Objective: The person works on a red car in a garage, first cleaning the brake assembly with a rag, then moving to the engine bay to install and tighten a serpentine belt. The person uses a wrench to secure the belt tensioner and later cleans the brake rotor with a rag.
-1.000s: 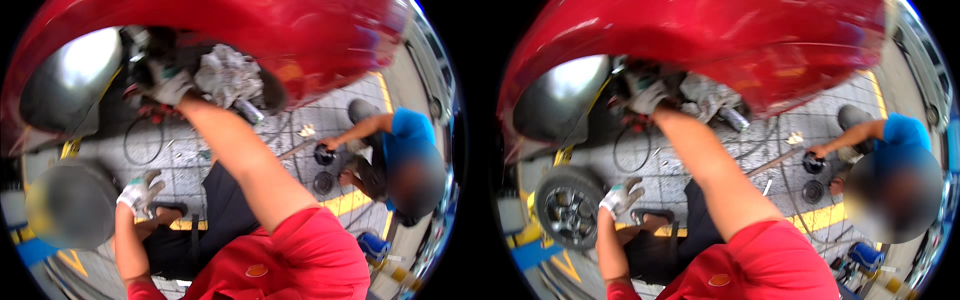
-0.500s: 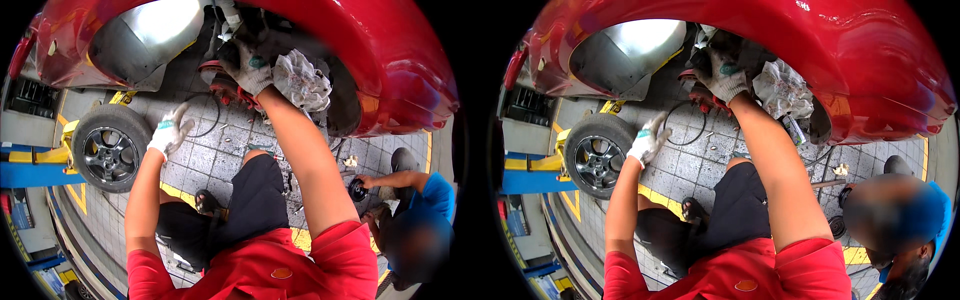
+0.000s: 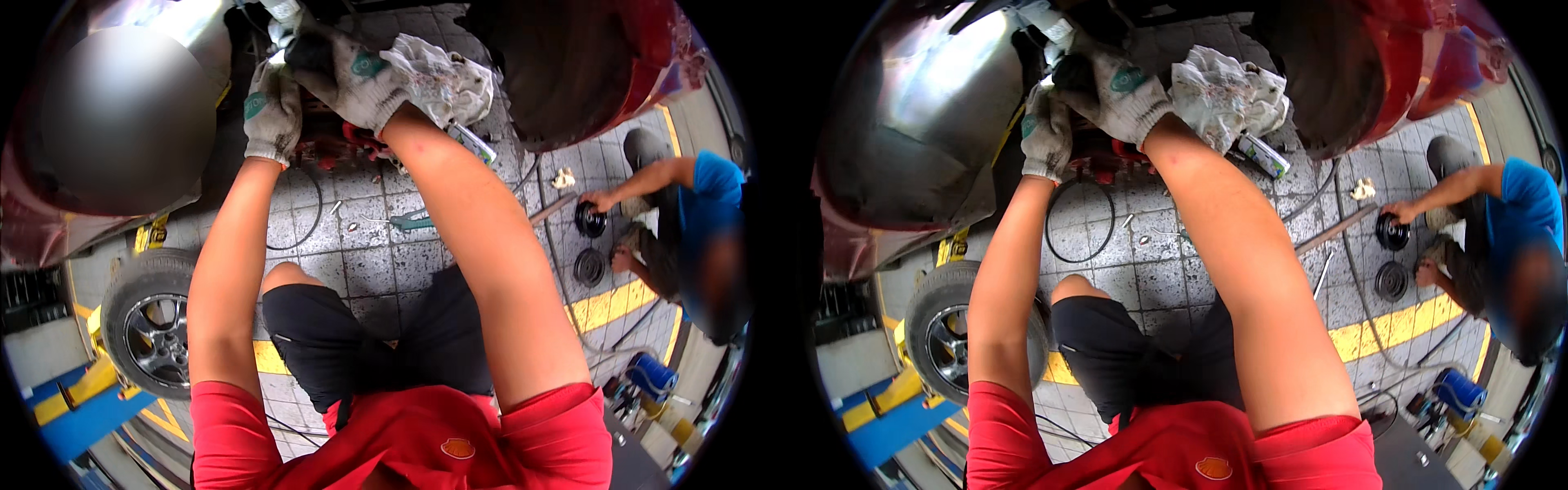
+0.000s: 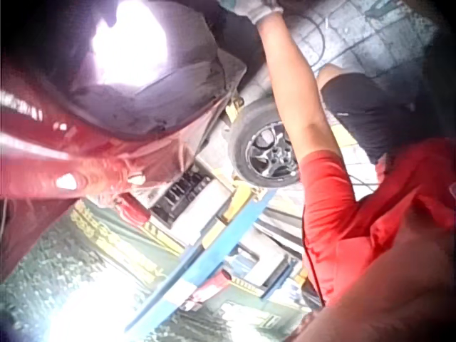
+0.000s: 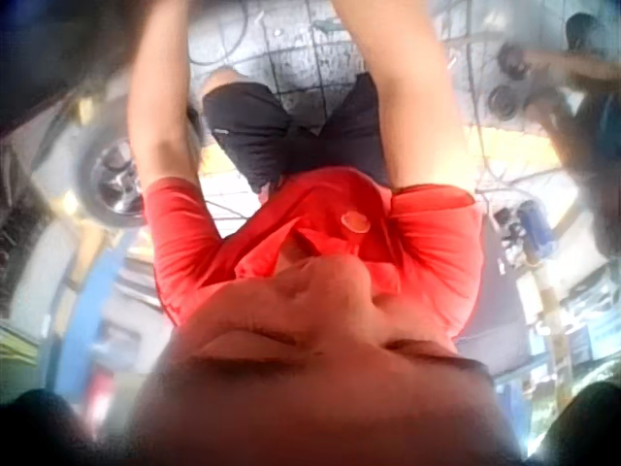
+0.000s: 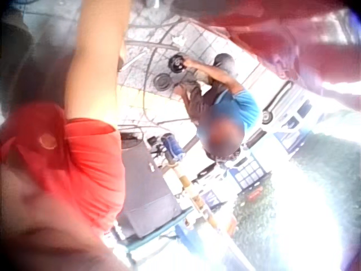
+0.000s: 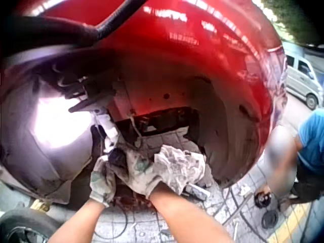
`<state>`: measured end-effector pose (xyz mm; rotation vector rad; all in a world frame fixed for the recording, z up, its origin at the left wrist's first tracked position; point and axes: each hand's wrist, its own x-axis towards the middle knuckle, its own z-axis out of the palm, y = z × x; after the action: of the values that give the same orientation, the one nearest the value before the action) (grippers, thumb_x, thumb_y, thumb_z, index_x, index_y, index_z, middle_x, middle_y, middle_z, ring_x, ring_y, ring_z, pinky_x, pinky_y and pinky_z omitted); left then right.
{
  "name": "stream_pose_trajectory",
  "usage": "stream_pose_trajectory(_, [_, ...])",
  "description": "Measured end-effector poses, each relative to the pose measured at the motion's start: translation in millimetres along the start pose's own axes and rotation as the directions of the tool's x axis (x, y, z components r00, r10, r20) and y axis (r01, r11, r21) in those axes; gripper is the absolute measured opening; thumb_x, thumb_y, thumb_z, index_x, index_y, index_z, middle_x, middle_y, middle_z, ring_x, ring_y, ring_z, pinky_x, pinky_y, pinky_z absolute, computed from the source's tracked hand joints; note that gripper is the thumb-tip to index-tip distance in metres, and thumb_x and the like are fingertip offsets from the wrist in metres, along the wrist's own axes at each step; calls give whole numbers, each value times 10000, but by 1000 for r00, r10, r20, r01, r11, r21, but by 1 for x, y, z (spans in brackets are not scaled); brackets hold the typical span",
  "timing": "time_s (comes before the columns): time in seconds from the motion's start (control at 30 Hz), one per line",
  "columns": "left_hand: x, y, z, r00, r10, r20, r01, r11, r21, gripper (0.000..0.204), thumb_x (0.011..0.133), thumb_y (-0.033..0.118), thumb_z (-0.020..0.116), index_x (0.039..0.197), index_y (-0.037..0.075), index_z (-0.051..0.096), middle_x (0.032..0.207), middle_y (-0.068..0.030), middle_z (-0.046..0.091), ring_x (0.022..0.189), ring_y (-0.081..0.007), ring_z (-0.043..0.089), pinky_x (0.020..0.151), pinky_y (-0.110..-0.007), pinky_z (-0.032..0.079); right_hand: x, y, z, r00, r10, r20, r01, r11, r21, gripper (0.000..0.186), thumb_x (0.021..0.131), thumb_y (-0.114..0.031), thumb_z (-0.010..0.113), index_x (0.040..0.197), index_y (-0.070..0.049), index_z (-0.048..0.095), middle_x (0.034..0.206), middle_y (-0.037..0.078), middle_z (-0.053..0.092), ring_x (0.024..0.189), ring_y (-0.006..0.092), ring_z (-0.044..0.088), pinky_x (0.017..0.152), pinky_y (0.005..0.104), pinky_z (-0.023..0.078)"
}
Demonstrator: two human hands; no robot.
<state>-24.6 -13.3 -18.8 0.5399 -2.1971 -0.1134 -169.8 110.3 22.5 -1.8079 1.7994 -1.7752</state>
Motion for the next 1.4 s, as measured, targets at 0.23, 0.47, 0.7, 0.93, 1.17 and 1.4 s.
stream_pose_trajectory(0.23, [-11,1,23,979,123,-161,-152,972,-181,271,976,247,584,1064,23,708,1088,-170,726,1017,-369,693,913,-422,546,-14,6,1,993,-26,-119,-16,943,-332,586,871,-440,730,1313,-93,568,1233,192,659,1128,389,645,952,464,537])
stream_pose_trajectory(0.47, [-6,16,6,966,-181,183,208,968,-141,503,1057,445,486,1154,9,717,1165,-208,714,1101,-388,658,956,-430,496,-137,-63,-63,878,272,-394,-310,950,-35,599,816,-337,803,1285,-44,573,1106,216,659,1032,370,676,892,434,547])
stream_pose_trajectory(0.7, [-20,-62,49,987,131,-97,-123,989,83,446,1038,426,556,1114,26,738,1083,-182,748,980,-355,722,834,-413,580,-297,-211,-211,696,617,-367,-665,360,-655,555,779,-239,824,1247,-50,595,994,158,681,899,351,694,777,408,560])
stream_pose_trajectory(0.93, [-14,-122,54,952,306,-21,-290,921,260,493,1038,458,549,1185,16,709,1117,-194,736,1000,-360,716,845,-419,579,-381,-340,-185,246,864,-438,-845,-30,-534,535,722,-222,830,1200,-66,645,890,157,691,813,381,678,722,452,537])
stream_pose_trajectory(1.17, [-15,-223,72,910,403,93,-398,792,462,458,1057,360,482,1365,31,562,1265,-164,663,1045,-311,696,883,-389,556,-381,-326,-198,248,933,-261,-834,69,-548,546,679,-269,835,1153,-61,662,875,173,691,809,392,671,730,475,516])
stream_pose_trajectory(1.4, [-28,-177,77,947,279,159,-321,842,434,463,1059,283,484,1445,26,499,1394,-175,600,1169,-309,634,989,-400,500,-373,-331,-190,466,767,-441,-829,206,-520,627,602,-206,838,1166,-19,639,1011,173,705,877,359,692,759,435,532])
